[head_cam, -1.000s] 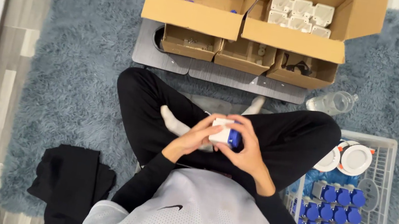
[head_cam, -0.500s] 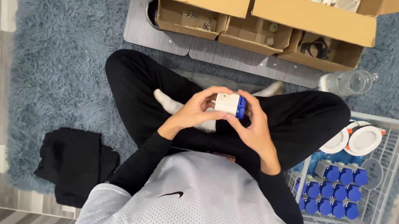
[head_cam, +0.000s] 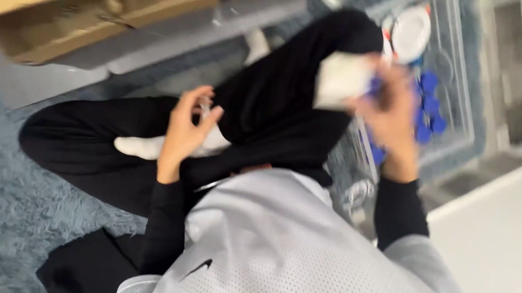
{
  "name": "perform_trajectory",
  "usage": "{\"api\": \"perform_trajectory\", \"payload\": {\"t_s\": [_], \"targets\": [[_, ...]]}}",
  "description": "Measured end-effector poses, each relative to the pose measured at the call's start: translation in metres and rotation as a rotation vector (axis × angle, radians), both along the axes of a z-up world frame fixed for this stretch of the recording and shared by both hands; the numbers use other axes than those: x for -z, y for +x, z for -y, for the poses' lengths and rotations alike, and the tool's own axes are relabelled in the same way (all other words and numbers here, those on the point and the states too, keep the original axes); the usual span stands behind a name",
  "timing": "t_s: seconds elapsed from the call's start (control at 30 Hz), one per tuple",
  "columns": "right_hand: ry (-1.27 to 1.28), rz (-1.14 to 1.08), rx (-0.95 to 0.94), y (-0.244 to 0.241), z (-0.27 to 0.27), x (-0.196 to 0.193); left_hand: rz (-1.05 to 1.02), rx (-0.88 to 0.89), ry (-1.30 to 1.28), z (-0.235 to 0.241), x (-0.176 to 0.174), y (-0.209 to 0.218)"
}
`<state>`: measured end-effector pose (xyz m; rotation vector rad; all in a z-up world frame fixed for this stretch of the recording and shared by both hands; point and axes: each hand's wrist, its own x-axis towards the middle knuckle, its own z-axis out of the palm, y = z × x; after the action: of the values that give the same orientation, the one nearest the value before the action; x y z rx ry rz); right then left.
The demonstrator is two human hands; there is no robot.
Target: Assembling blue electrical sockets into white housings using a screwdriver while sitting on the floor.
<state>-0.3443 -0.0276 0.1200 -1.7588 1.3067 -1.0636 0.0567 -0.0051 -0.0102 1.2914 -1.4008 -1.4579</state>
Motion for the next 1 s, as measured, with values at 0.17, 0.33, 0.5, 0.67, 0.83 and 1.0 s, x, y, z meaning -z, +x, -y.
{"api": "perform_trajectory", "payload": {"t_s": [0.17, 0.33, 0.5, 0.67, 0.83, 1.0], "targets": [[-0.248, -0.016, 0.373, -0.089, -0.007, -0.018, 0.394, 0.083, -0.240, 0.001, 0.027, 0.010], [-0.070, -0.250, 0.495, -0.149, -0.029, 0.078, 0.432, 0.117, -0.209, 0.007, 0.040, 0.012], [0.049, -0.592, 0.391, -0.171, -0.058, 0.195, 0.511, 0.066, -0.299, 0.012, 0.082, 0.015], [0.004, -1.004, 0.332, -0.146, -0.063, 0.218, 0.534, 0.008, -0.283, 0.012, 0.098, 0.007], [0.034, -1.132, 0.321, -0.147, -0.068, 0.230, 0.757, 0.071, -0.313, 0.008, 0.123, 0.005], [0.104, -1.184, 0.329, -0.153, -0.074, 0.249, 0.676, 0.144, -0.176, 0.018, 0.108, 0.010]]}}
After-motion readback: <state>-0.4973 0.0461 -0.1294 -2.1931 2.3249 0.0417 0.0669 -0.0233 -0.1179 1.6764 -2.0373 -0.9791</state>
